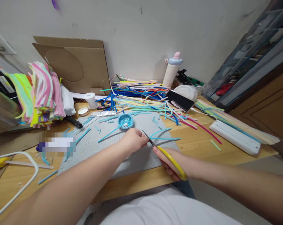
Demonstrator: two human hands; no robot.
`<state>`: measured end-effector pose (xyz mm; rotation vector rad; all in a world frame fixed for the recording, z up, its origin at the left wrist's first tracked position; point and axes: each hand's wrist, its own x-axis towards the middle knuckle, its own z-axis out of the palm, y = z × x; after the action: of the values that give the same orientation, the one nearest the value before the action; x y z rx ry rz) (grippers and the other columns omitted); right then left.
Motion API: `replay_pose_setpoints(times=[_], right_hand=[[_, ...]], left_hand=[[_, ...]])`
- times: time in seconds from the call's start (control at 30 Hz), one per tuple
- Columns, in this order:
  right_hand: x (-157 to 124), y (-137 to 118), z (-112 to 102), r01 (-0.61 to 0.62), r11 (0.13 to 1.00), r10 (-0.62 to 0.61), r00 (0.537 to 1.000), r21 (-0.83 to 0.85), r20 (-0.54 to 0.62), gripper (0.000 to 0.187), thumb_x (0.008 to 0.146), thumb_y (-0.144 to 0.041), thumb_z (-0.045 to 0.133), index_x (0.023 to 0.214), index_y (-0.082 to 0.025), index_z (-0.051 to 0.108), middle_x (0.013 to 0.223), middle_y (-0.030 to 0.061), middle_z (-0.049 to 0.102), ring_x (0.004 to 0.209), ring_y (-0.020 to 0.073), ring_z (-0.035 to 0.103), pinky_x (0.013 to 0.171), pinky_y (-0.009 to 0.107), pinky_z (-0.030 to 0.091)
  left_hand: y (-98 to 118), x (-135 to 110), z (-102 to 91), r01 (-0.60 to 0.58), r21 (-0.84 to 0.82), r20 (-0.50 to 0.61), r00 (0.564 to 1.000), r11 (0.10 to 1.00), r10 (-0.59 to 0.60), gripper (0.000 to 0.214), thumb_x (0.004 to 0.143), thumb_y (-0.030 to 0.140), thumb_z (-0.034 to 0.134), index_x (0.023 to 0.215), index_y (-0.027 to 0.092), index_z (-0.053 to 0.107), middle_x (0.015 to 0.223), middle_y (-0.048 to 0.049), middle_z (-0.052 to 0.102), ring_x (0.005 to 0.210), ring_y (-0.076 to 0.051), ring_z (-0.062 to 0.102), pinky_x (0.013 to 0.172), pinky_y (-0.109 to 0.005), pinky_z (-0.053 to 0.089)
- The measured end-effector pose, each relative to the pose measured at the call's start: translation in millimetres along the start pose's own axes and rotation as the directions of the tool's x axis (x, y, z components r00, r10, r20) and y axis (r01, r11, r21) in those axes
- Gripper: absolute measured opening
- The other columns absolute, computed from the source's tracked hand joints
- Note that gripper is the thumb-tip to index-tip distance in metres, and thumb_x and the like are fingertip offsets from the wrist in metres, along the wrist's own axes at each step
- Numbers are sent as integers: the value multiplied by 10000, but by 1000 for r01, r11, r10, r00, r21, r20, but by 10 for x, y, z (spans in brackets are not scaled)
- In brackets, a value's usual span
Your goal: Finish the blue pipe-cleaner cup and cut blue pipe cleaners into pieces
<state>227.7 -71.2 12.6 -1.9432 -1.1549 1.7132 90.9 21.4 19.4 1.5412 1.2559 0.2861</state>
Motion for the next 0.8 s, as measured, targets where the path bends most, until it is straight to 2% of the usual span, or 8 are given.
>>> replay_pose_setpoints(times=[0.1,0.17,0.37,0.47,0.57,0.63,0.73,0.8], right_hand=[[-1,-116,18,-268,963,268,963,25,3,529,819,-701,278,615,-218,346,451,-66,296,332,70,256,318,185,191],[14,-151,6,-280,960,280,960,22,24,538,834,-687,253,588,-214,323,450,-67,292,309,61,254,295,180,202],[54,-75,-221,-62,996,45,969,62,243,499,835,-653,319,634,-201,384,506,-73,345,336,57,308,293,170,268],[20,-12,-361,179,960,-150,978,-215,147,396,815,-563,464,679,-191,477,552,-40,434,450,98,415,406,212,371],[-20,46,-422,407,717,-496,869,-566,-4,211,805,-374,552,851,-178,614,824,55,605,750,186,553,705,319,457],[-43,53,-399,461,631,-601,799,-623,-17,225,807,-308,561,977,-182,636,1019,99,605,943,233,544,863,377,413],[-69,-23,-268,556,701,-639,768,-446,-46,289,841,-319,537,1091,-190,605,1120,108,580,1063,235,512,953,392,368],[-60,-118,-138,620,775,-628,777,-125,-38,340,863,-368,507,1158,-204,543,1125,91,583,1059,204,530,944,368,395]], left_hand=[[-32,82,29,10,-26,11,1000,1000,-10,188,645,226,602,474,164,552,385,42,465,388,-85,390,424,-220,272],[-58,114,35,22,-44,18,1000,999,-21,204,639,219,613,457,162,540,364,45,450,369,-79,363,413,-221,252],[-59,10,-198,18,-198,83,997,980,-1,185,647,249,645,522,131,578,462,14,524,395,-76,421,427,-216,313],[8,-147,-431,-16,-338,83,995,941,46,180,689,300,629,656,128,590,634,-5,582,460,-67,475,469,-205,366],[75,-266,-588,-34,-481,46,997,876,64,154,742,295,591,723,149,545,689,6,566,459,-53,457,460,-194,369],[114,-295,-589,-47,-616,16,997,786,72,127,754,245,589,717,151,512,657,16,536,437,-43,414,422,-173,324],[186,-291,-418,-94,-801,-26,992,592,122,152,780,217,584,698,153,472,589,50,437,429,-30,335,408,-148,264],[243,-283,-239,-116,-881,-60,989,459,136,149,804,228,567,723,162,460,588,60,407,448,-34,332,433,-147,281]])
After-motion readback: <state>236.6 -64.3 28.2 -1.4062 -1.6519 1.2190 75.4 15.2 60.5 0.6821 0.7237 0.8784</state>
